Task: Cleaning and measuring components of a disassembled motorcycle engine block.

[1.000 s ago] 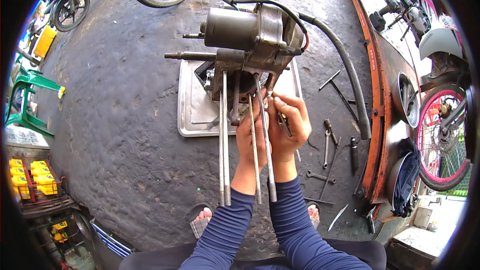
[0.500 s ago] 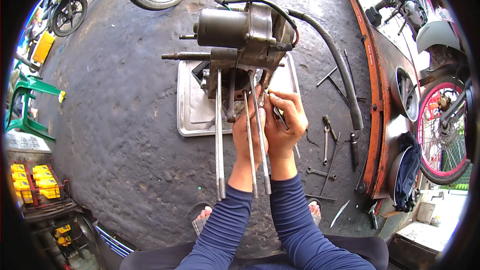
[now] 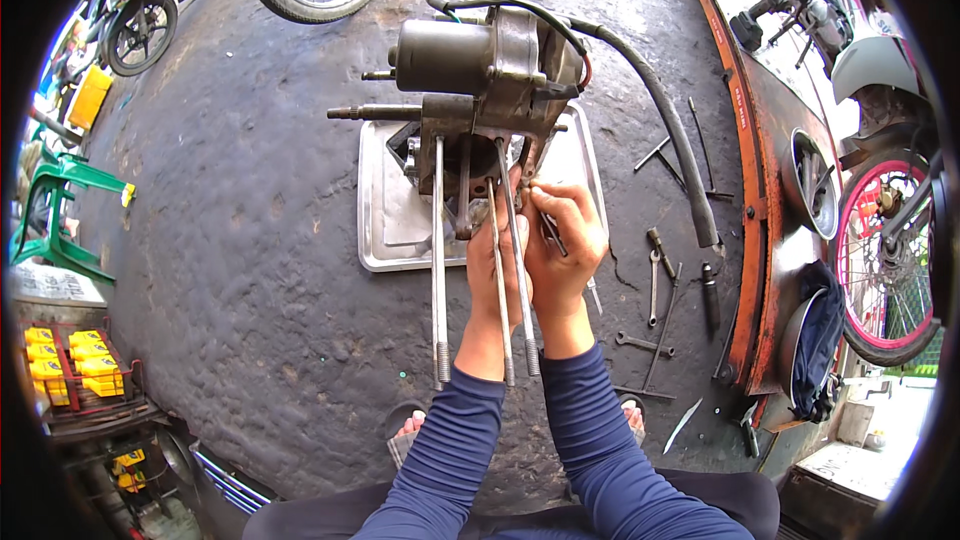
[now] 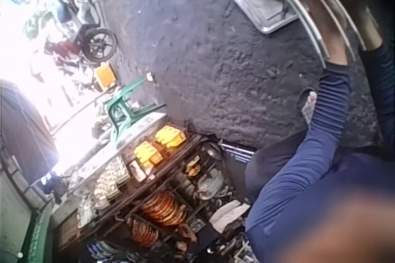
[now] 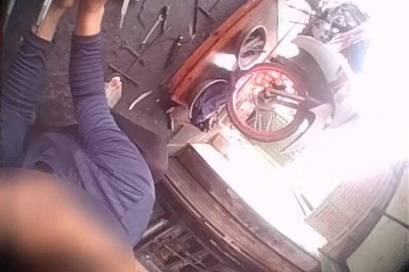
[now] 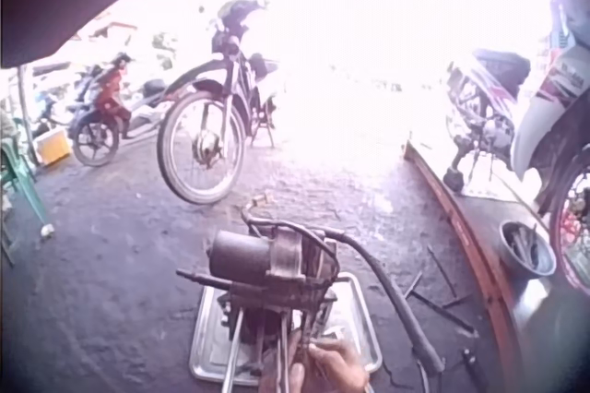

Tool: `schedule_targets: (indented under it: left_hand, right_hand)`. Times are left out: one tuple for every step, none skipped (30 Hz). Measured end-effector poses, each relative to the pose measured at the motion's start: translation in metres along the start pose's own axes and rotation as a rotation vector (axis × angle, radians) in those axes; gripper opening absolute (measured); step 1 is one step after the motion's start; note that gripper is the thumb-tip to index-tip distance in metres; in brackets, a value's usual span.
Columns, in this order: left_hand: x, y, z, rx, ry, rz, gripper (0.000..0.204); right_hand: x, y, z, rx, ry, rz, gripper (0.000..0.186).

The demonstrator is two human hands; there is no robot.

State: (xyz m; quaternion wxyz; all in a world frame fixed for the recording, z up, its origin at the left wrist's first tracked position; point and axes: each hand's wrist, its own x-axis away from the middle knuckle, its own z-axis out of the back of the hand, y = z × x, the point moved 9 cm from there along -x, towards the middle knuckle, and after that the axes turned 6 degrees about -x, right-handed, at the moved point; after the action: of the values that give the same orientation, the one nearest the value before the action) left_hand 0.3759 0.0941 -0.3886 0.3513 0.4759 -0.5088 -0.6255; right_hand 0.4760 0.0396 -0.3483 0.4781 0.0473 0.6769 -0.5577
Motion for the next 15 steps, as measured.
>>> schedule_targets:
  left_hand:
    - [0.001, -0.002, -0.002, -0.007, -0.013, 0.017, 0.052]
    - [0.0, -0.005, -0.005, -0.002, -0.014, 0.014, 0.052]
    - [0.001, -0.007, -0.007, 0.019, -0.002, -0.019, 0.053]
    - [0.002, -0.003, -0.007, 0.035, 0.011, -0.047, 0.053]
    - [0.003, -0.002, -0.007, 0.036, 0.009, -0.043, 0.053]
    - [0.002, -0.002, -0.006, 0.013, 0.02, -0.026, 0.053]
    - [-0.001, -0.001, -0.004, -0.011, 0.032, -0.016, 0.053]
    - [0.002, -0.004, -0.002, -0.006, 0.008, 0.017, 0.052]
    - [0.004, -0.005, -0.002, -0.005, 0.007, 0.014, 0.052]
    - [0.007, -0.011, -0.001, -0.017, 0.024, 0.03, 0.053]
    - [0.008, -0.015, 0.0, -0.029, 0.042, 0.047, 0.053]
    - [0.006, -0.006, 0.002, -0.087, 0.124, -0.093, 0.053]
    - [0.009, -0.009, 0.003, -0.086, 0.119, -0.085, 0.053]
    - [0.011, -0.014, 0.001, -0.066, 0.068, -0.039, 0.053]
    - [0.015, -0.02, -0.002, -0.047, 0.017, 0.007, 0.054]
  right_hand:
    - [-0.001, 0.001, 0.001, 0.003, 0.0, 0.004, 0.018]
    - [-0.003, -0.002, 0.004, 0.021, 0.012, 0.042, 0.018]
    - [-0.005, -0.004, 0.007, 0.039, 0.024, 0.079, 0.018]
    - [-0.008, 0.0, 0.008, 0.021, 0.032, 0.061, 0.02]
    - [-0.006, -0.001, 0.009, 0.024, 0.031, 0.057, 0.02]
    - [-0.005, -0.002, 0.008, 0.019, 0.002, 0.057, 0.02]
    - [-0.005, -0.002, 0.003, 0.01, -0.024, 0.063, 0.021]
    - [0.007, 0.006, 0.002, -0.001, -0.048, -0.032, 0.022]
    - [0.011, 0.007, 0.003, 0.017, -0.079, -0.025, 0.021]
    - [0.01, 0.004, 0.005, 0.002, -0.032, 0.007, 0.021]
    - [0.007, 0.0, 0.008, -0.014, 0.016, 0.038, 0.02]
    - [0.002, -0.002, 0.01, -0.018, 0.035, 0.077, 0.019]
    - [-0.01, -0.011, 0.012, -0.013, 0.053, 0.108, 0.018]
    - [-0.019, -0.006, 0.01, -0.027, 0.03, 0.062, 0.018]
    - [-0.018, -0.004, 0.01, 0.01, 0.016, 0.074, 0.019]
